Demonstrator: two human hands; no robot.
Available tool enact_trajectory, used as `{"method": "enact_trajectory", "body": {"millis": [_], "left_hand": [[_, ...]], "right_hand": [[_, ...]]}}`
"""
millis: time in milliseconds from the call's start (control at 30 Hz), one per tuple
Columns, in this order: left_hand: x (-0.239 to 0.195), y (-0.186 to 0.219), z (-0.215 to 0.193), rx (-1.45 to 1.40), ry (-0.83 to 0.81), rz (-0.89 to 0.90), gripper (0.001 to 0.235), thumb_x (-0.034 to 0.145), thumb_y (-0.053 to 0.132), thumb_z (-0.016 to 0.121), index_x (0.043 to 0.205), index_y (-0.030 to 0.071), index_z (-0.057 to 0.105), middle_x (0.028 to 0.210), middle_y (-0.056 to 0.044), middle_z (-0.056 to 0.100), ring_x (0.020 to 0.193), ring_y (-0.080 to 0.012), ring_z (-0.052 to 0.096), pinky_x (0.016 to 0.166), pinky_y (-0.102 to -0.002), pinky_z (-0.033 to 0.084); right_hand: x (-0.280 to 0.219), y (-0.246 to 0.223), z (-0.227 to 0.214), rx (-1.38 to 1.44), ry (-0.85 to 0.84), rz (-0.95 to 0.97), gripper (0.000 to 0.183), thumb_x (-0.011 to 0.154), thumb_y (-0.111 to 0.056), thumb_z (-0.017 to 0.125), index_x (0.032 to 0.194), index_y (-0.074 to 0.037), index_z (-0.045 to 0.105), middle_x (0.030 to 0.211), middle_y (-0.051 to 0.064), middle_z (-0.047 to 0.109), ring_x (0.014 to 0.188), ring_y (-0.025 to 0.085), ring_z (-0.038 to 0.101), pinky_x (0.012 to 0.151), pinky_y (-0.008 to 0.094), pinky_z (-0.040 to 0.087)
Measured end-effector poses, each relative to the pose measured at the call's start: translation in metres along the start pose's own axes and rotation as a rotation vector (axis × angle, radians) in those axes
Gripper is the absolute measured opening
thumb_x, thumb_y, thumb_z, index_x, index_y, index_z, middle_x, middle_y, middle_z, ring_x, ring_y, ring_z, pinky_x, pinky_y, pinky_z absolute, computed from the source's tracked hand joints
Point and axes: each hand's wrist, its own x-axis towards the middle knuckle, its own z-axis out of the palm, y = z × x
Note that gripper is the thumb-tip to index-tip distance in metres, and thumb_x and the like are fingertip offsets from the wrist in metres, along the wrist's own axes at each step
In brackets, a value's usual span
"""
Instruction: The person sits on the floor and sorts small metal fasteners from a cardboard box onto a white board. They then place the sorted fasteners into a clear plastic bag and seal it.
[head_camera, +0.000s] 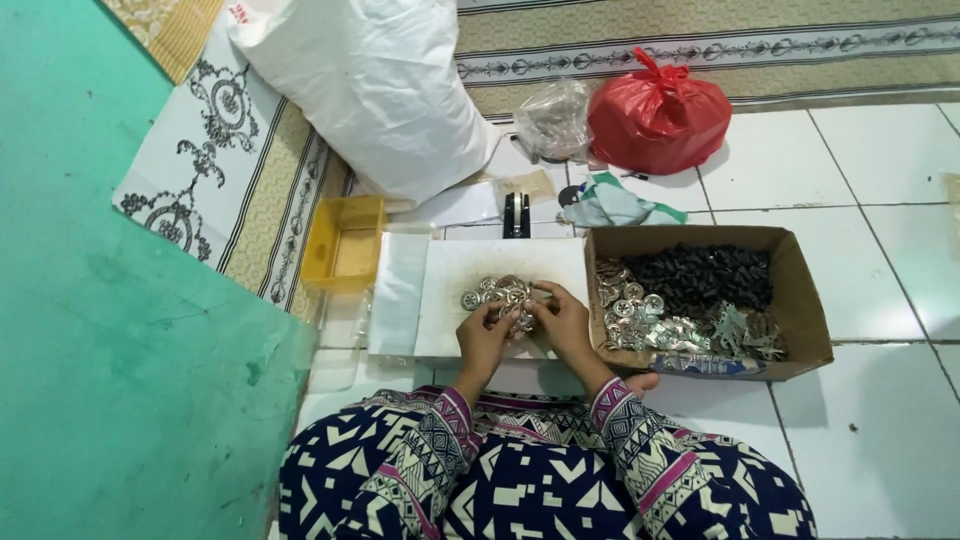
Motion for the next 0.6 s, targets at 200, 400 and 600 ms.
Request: {"method": "enact_trajectory", "body": {"millis": [200, 400, 600], "left_hand": [[0.005, -0.002, -0.016, 0.379, 0.195, 0.351, 0.035, 0.093, 0.025, 0.075, 0.125, 0.011, 0.072, 0.113, -0.015, 0.067, 0.104, -0.0355, 0.07, 0.087, -0.045, 0.058], [-0.005, 0.008, -0.027, 0.369, 0.278, 0.219, 0.031, 0.092, 0.011, 0.072, 0.123, 0.008, 0.072, 0.115, -0.012, 0.061, 0.088, -0.0299, 0.074, 0.075, -0.038, 0.061], [-0.004, 0.004, -0.013, 0.333, 0.257, 0.313, 0.026, 0.092, 0.007, 0.067, 0.116, 0.014, 0.073, 0.113, -0.006, 0.061, 0.082, -0.0254, 0.073, 0.073, -0.037, 0.061]], "right_hand": [[-0.005, -0.029, 0.006, -0.176, 0.034, -0.126, 0.054, 0.087, -0.003, 0.075, 0.138, -0.018, 0.065, 0.112, 0.019, 0.075, 0.086, 0.025, 0.074, 0.07, 0.036, 0.062], [-0.001, -0.012, 0.009, -0.258, 0.094, -0.236, 0.059, 0.082, 0.004, 0.075, 0.138, -0.012, 0.065, 0.116, 0.024, 0.07, 0.089, 0.032, 0.073, 0.074, 0.039, 0.064], [-0.006, -0.015, -0.006, -0.26, 0.1, -0.222, 0.055, 0.082, 0.001, 0.079, 0.134, -0.016, 0.069, 0.107, 0.02, 0.074, 0.084, 0.03, 0.074, 0.068, 0.039, 0.063]]}}
